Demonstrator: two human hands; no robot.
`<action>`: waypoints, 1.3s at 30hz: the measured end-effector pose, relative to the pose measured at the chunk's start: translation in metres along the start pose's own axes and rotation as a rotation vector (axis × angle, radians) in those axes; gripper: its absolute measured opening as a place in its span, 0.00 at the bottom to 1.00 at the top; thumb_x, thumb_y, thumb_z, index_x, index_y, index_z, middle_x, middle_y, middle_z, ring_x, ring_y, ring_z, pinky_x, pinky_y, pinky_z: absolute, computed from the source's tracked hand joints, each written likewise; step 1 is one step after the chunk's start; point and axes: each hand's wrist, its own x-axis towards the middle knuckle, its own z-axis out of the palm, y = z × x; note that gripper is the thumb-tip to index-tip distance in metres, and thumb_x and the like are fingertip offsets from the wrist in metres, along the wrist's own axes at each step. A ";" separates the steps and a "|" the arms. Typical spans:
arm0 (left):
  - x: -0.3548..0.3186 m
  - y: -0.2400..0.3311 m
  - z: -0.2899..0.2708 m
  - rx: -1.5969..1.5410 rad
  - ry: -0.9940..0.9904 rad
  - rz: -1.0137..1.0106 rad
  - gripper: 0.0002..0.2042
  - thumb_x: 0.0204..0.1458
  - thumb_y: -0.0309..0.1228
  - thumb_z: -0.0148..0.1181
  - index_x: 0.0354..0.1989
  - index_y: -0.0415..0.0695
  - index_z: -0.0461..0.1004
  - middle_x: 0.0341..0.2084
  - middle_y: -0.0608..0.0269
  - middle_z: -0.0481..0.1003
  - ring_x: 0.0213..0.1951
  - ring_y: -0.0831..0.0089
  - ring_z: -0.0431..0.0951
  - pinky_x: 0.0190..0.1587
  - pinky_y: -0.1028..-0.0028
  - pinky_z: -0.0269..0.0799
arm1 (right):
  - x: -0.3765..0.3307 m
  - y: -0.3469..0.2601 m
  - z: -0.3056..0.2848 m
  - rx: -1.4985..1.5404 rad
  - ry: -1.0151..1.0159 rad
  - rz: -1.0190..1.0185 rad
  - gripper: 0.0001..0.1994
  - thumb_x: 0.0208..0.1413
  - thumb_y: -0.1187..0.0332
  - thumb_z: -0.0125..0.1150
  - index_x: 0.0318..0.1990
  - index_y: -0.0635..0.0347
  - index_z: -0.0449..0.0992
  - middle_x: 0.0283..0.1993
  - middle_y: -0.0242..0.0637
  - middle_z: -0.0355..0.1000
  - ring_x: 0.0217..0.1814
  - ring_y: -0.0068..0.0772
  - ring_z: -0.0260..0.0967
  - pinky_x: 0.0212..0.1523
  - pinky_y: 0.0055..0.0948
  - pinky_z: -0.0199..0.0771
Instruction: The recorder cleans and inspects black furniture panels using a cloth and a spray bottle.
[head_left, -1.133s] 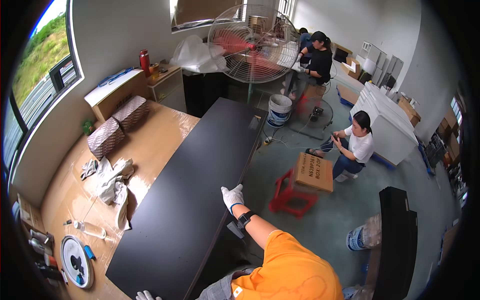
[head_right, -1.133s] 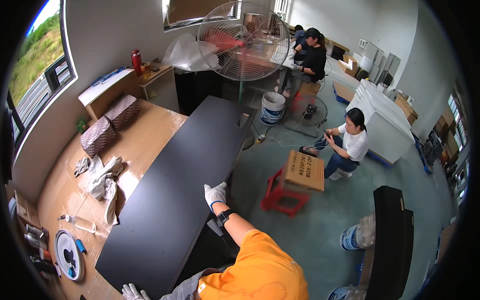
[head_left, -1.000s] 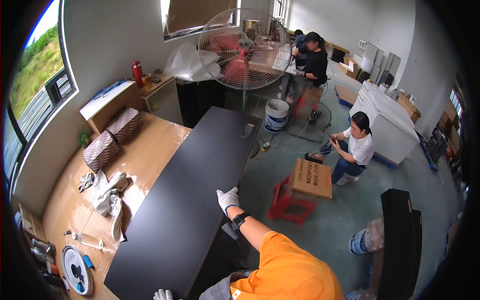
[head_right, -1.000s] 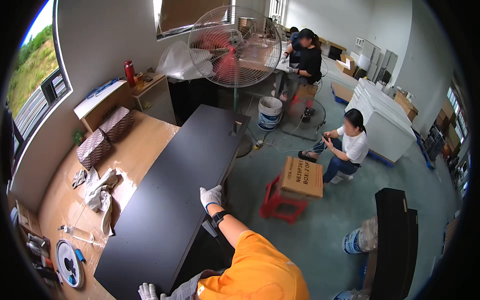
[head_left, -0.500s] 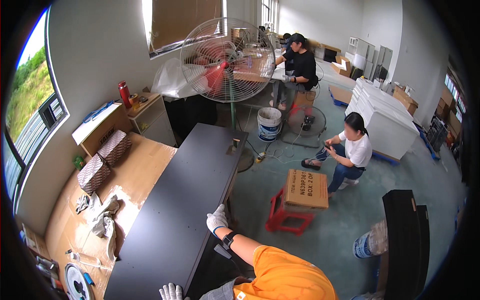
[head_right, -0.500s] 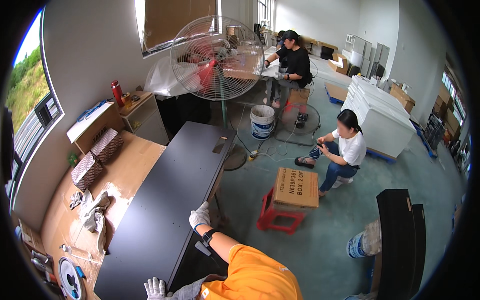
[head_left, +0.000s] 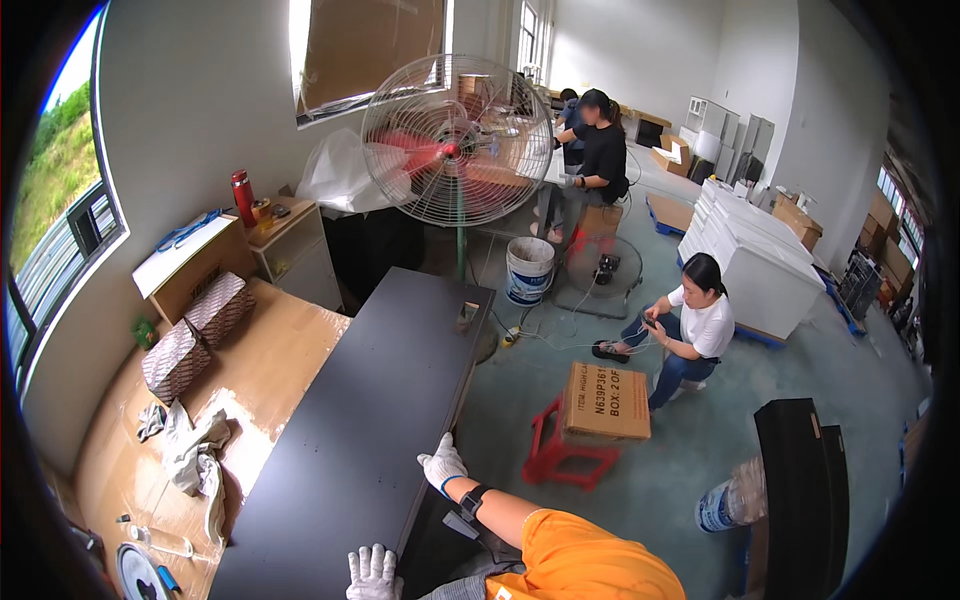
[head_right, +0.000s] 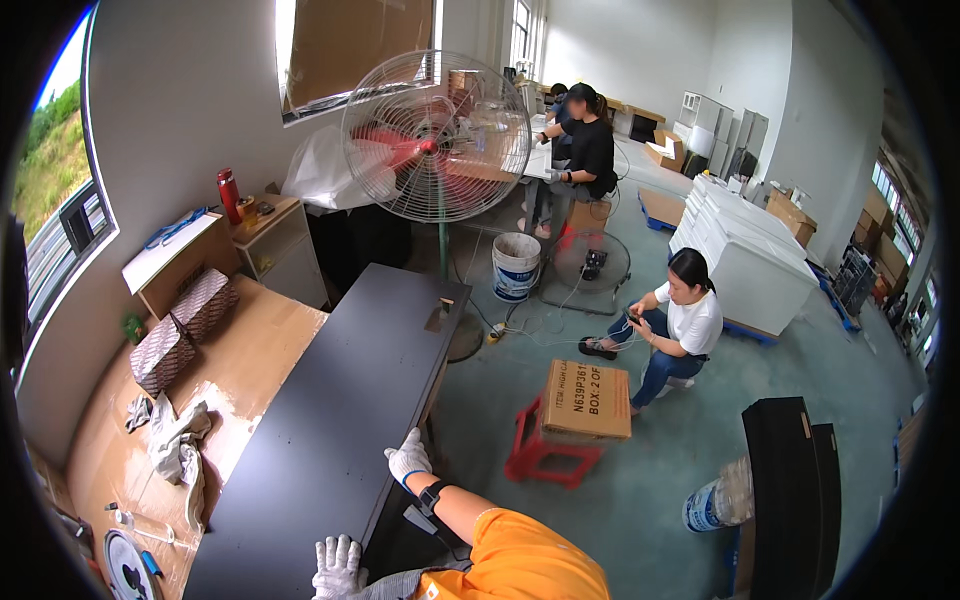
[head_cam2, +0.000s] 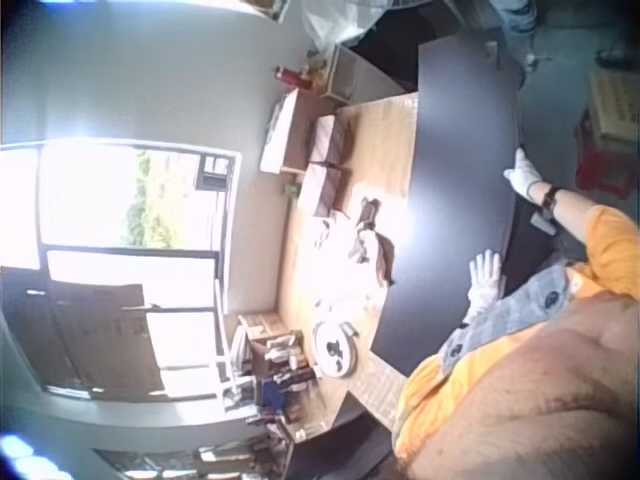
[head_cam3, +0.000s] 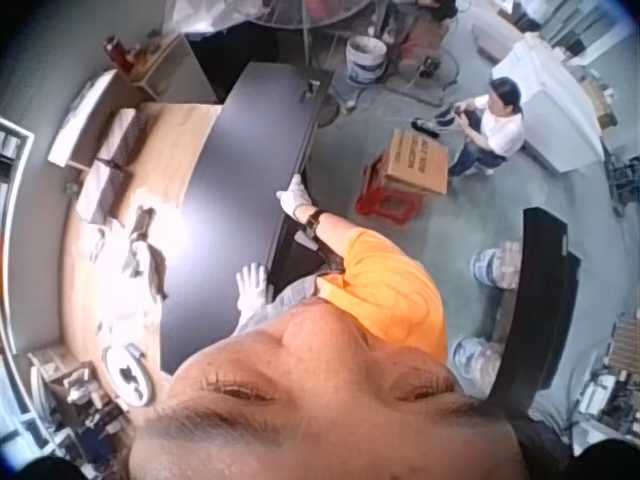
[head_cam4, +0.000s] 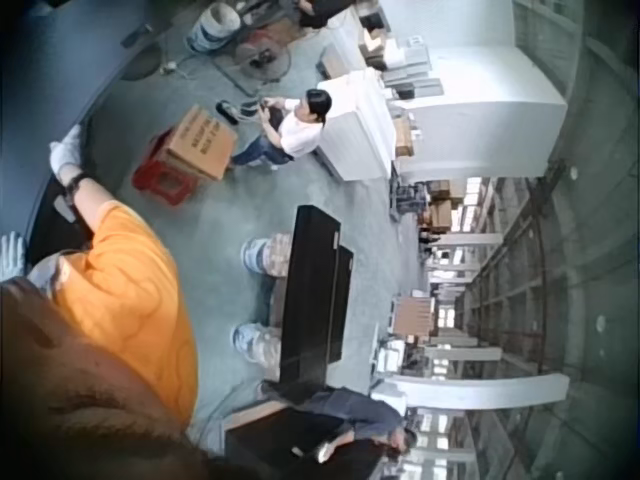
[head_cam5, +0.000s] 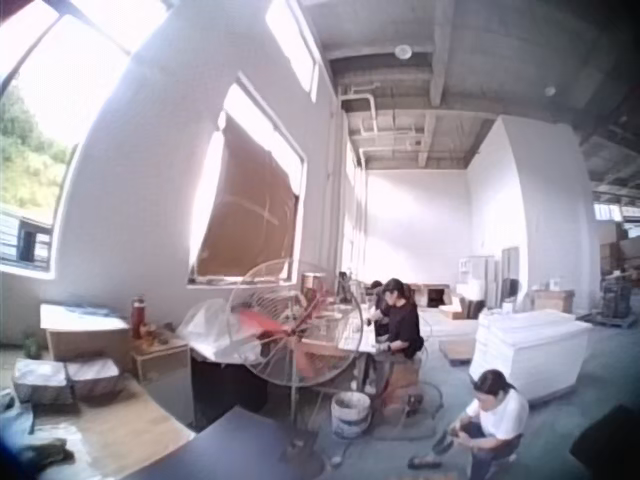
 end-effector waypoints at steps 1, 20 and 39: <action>0.013 0.002 -0.003 0.004 0.005 0.006 0.34 0.53 0.42 0.50 0.66 0.42 0.50 0.67 0.46 0.46 0.68 0.44 0.41 0.67 0.47 0.32 | 0.002 0.000 -0.002 0.004 -0.018 -0.002 0.42 0.52 0.54 0.61 0.69 0.54 0.42 0.67 0.48 0.53 0.67 0.47 0.56 0.63 0.42 0.60; 0.362 0.052 -0.020 0.041 0.026 0.003 0.35 0.48 0.43 0.53 0.64 0.40 0.52 0.65 0.41 0.49 0.65 0.37 0.47 0.64 0.41 0.40 | 0.261 -0.066 -0.179 -0.092 0.032 -0.170 0.30 0.52 0.49 0.59 0.52 0.62 0.58 0.53 0.51 0.64 0.58 0.50 0.65 0.53 0.42 0.70; 0.401 0.043 -0.001 -0.009 -0.011 0.038 0.30 0.52 0.45 0.49 0.61 0.41 0.58 0.62 0.41 0.56 0.64 0.38 0.51 0.62 0.39 0.43 | 0.399 -0.098 -0.250 0.289 0.052 -0.072 0.33 0.54 0.49 0.56 0.65 0.46 0.54 0.62 0.48 0.63 0.62 0.49 0.62 0.59 0.43 0.65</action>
